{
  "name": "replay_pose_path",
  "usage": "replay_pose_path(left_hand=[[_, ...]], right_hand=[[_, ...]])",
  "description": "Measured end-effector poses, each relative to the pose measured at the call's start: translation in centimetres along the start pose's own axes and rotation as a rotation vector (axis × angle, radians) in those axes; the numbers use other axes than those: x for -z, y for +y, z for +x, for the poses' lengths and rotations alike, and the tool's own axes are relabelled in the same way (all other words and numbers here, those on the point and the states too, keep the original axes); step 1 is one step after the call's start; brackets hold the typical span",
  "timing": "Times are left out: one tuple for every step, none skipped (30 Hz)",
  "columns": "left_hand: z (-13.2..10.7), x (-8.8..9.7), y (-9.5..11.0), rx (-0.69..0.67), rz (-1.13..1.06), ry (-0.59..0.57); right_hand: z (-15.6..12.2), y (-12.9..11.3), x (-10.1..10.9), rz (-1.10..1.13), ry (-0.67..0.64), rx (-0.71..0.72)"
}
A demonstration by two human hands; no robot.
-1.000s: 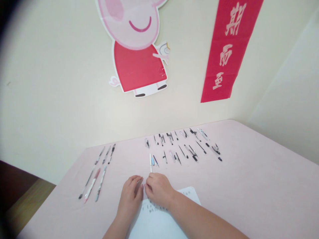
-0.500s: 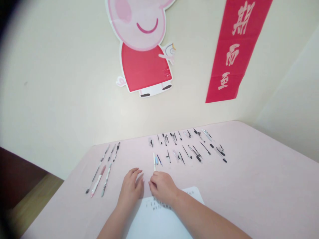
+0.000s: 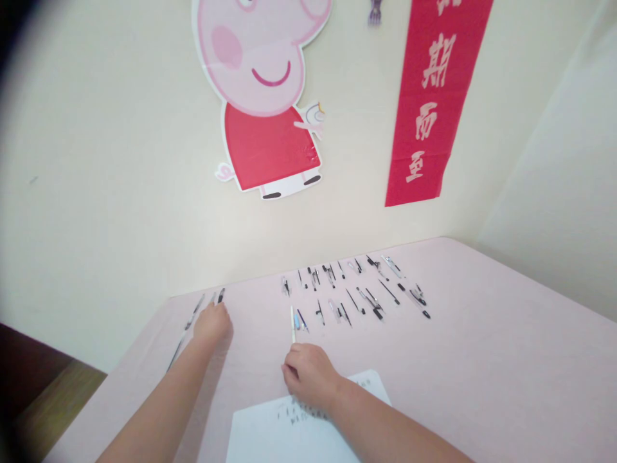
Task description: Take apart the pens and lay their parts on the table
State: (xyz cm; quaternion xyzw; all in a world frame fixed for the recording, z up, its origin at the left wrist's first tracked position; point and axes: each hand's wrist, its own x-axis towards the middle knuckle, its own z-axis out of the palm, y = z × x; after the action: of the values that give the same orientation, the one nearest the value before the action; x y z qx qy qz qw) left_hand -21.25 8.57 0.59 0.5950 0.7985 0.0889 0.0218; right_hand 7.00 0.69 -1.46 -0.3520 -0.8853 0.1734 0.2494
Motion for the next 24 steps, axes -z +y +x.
replay_pose_path(left_hand=[[0.3,-0.1,0.0,0.03,0.027,0.007],[0.5,-0.2,0.0,0.058,0.053,0.013],[0.7,-0.3,0.0,0.079,0.073,0.02],[1.0,-0.3,0.0,0.089,0.082,0.025],[1.1,-0.4,0.0,0.096,0.084,0.031],[1.2,-0.4,0.1,0.102,0.08,0.039],[1.3,-0.5,0.1,0.11,0.071,0.047],[1.3,-0.5,0.1,0.12,0.056,0.054],[1.2,-0.4,0.2,0.134,0.037,0.062],[1.1,-0.4,0.3,0.149,0.012,0.069],[0.9,-0.3,0.3,0.167,-0.018,0.076],[0.8,-0.2,0.4,0.185,-0.053,0.081],[0.6,0.0,0.4,0.206,-0.094,0.085],[0.4,0.1,0.5,0.226,-0.142,0.086],[0.1,0.3,0.5,0.246,-0.195,0.084],[-0.2,0.4,0.6,0.268,-0.255,0.079],[-0.6,0.5,0.7,0.288,-0.321,0.071],[-1.2,0.6,0.9,0.305,-0.394,0.061],[-1.8,0.6,1.2,0.323,-0.473,0.051],[-2.7,0.5,1.7,0.329,-0.559,0.04],[-3.7,0.3,2.2,0.323,-0.652,0.029],[-4.9,0.2,2.8,0.314,-0.742,0.016],[-6.2,-0.1,3.5,0.304,-0.823,0.003],[-7.5,-0.3,4.3,0.289,-0.946,-0.009]], right_hand=[[0.0,0.0,0.0,0.0,-0.001,0.0],[0.0,0.0,0.0,0.0,-0.001,0.002],[-0.1,0.1,0.0,-0.001,0.001,0.004],[-0.1,0.1,-0.1,-0.002,0.003,0.007],[-0.1,0.1,-0.1,-0.003,0.006,0.01],[-0.1,0.2,-0.2,-0.005,0.008,0.013],[-0.1,0.2,-0.3,-0.006,0.009,0.015],[-0.1,0.2,-0.3,-0.006,0.01,0.016],[-0.1,0.2,-0.3,-0.006,0.011,0.017],[-0.1,0.2,-0.3,-0.007,0.011,0.018],[-0.1,0.2,-0.2,-0.008,0.011,0.019],[-0.1,0.1,-0.2,-0.007,0.009,0.019],[-0.1,0.1,-0.1,-0.007,0.005,0.018],[-0.1,0.0,-0.1,-0.007,0.0,0.016],[-0.1,0.0,0.0,-0.006,-0.005,0.014],[-0.1,0.0,0.0,-0.006,-0.008,0.011],[-0.1,0.0,0.0,-0.006,-0.011,0.011],[-0.1,0.0,0.0,-0.006,-0.012,0.012],[0.0,0.0,0.0,-0.005,-0.012,0.013],[0.0,0.0,0.0,-0.004,-0.012,0.014],[0.0,0.0,-0.1,-0.002,-0.011,0.014],[0.0,0.0,-0.1,0.0,-0.011,0.014],[0.0,0.0,-0.1,0.002,-0.012,0.014],[0.1,-0.1,0.0,0.001,-0.011,0.012]])
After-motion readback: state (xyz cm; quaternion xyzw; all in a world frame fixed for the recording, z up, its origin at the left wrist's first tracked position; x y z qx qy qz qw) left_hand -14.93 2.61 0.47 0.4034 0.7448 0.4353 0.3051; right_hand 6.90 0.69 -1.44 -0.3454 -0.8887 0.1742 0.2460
